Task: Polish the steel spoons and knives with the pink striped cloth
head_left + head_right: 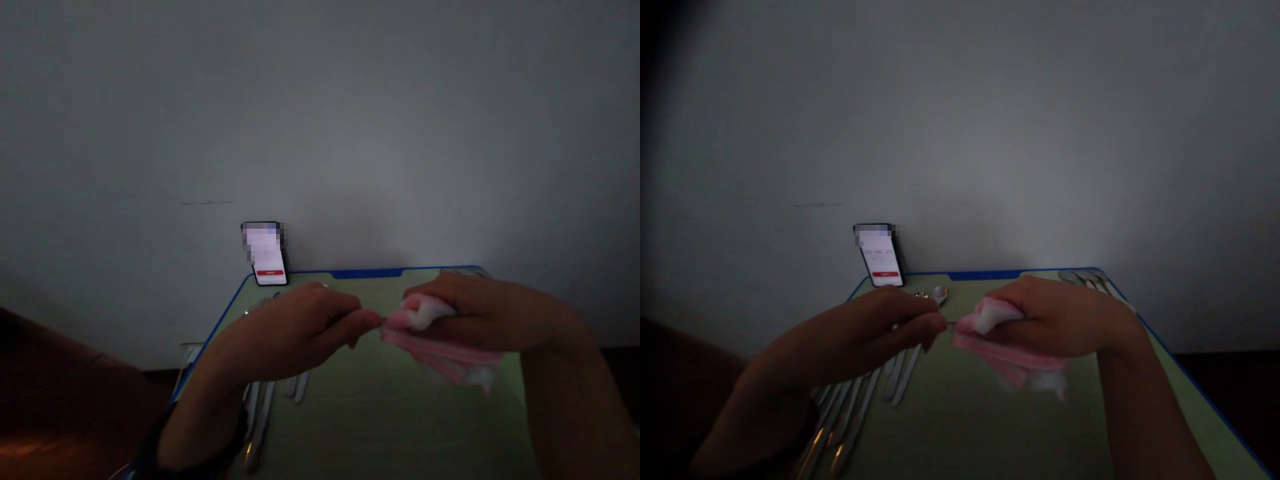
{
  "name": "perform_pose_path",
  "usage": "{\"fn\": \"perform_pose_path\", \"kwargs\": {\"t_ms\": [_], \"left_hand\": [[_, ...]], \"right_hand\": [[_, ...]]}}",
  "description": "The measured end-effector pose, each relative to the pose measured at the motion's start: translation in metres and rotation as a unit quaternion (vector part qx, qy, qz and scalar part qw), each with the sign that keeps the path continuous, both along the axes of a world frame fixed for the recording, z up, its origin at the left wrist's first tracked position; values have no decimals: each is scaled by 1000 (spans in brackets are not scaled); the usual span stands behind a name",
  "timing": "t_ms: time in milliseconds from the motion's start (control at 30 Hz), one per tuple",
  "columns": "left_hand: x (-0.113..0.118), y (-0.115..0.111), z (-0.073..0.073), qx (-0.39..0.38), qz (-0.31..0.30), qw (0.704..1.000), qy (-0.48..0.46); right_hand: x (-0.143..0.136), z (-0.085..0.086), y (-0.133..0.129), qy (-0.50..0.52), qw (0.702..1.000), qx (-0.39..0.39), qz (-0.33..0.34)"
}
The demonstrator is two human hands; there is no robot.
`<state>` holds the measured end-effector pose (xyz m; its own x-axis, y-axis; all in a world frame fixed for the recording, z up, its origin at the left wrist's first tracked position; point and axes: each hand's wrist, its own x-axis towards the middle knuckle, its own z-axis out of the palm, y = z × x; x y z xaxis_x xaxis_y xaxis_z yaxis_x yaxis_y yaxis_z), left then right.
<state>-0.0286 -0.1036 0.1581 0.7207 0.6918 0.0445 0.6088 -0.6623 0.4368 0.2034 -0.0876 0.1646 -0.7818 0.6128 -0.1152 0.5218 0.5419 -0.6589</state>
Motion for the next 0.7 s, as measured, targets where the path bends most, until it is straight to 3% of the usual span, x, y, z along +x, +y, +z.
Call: {"fn": "perform_pose_path", "kwargs": {"t_ms": [167, 300, 567, 700], "left_hand": [[7, -3, -1, -24, -4, 999, 40], [9, 4, -6, -22, -4, 999, 49], [-17, 21, -13, -80, 41, 996, -8], [-23, 19, -10, -59, 64, 996, 2]], "right_hand": [[-20, -11, 1, -8, 998, 31, 44], [-23, -17, 6, -4, 999, 48, 25], [-12, -19, 10, 1, 997, 71, -8], [-14, -20, 11, -2, 994, 105, -26]]}}
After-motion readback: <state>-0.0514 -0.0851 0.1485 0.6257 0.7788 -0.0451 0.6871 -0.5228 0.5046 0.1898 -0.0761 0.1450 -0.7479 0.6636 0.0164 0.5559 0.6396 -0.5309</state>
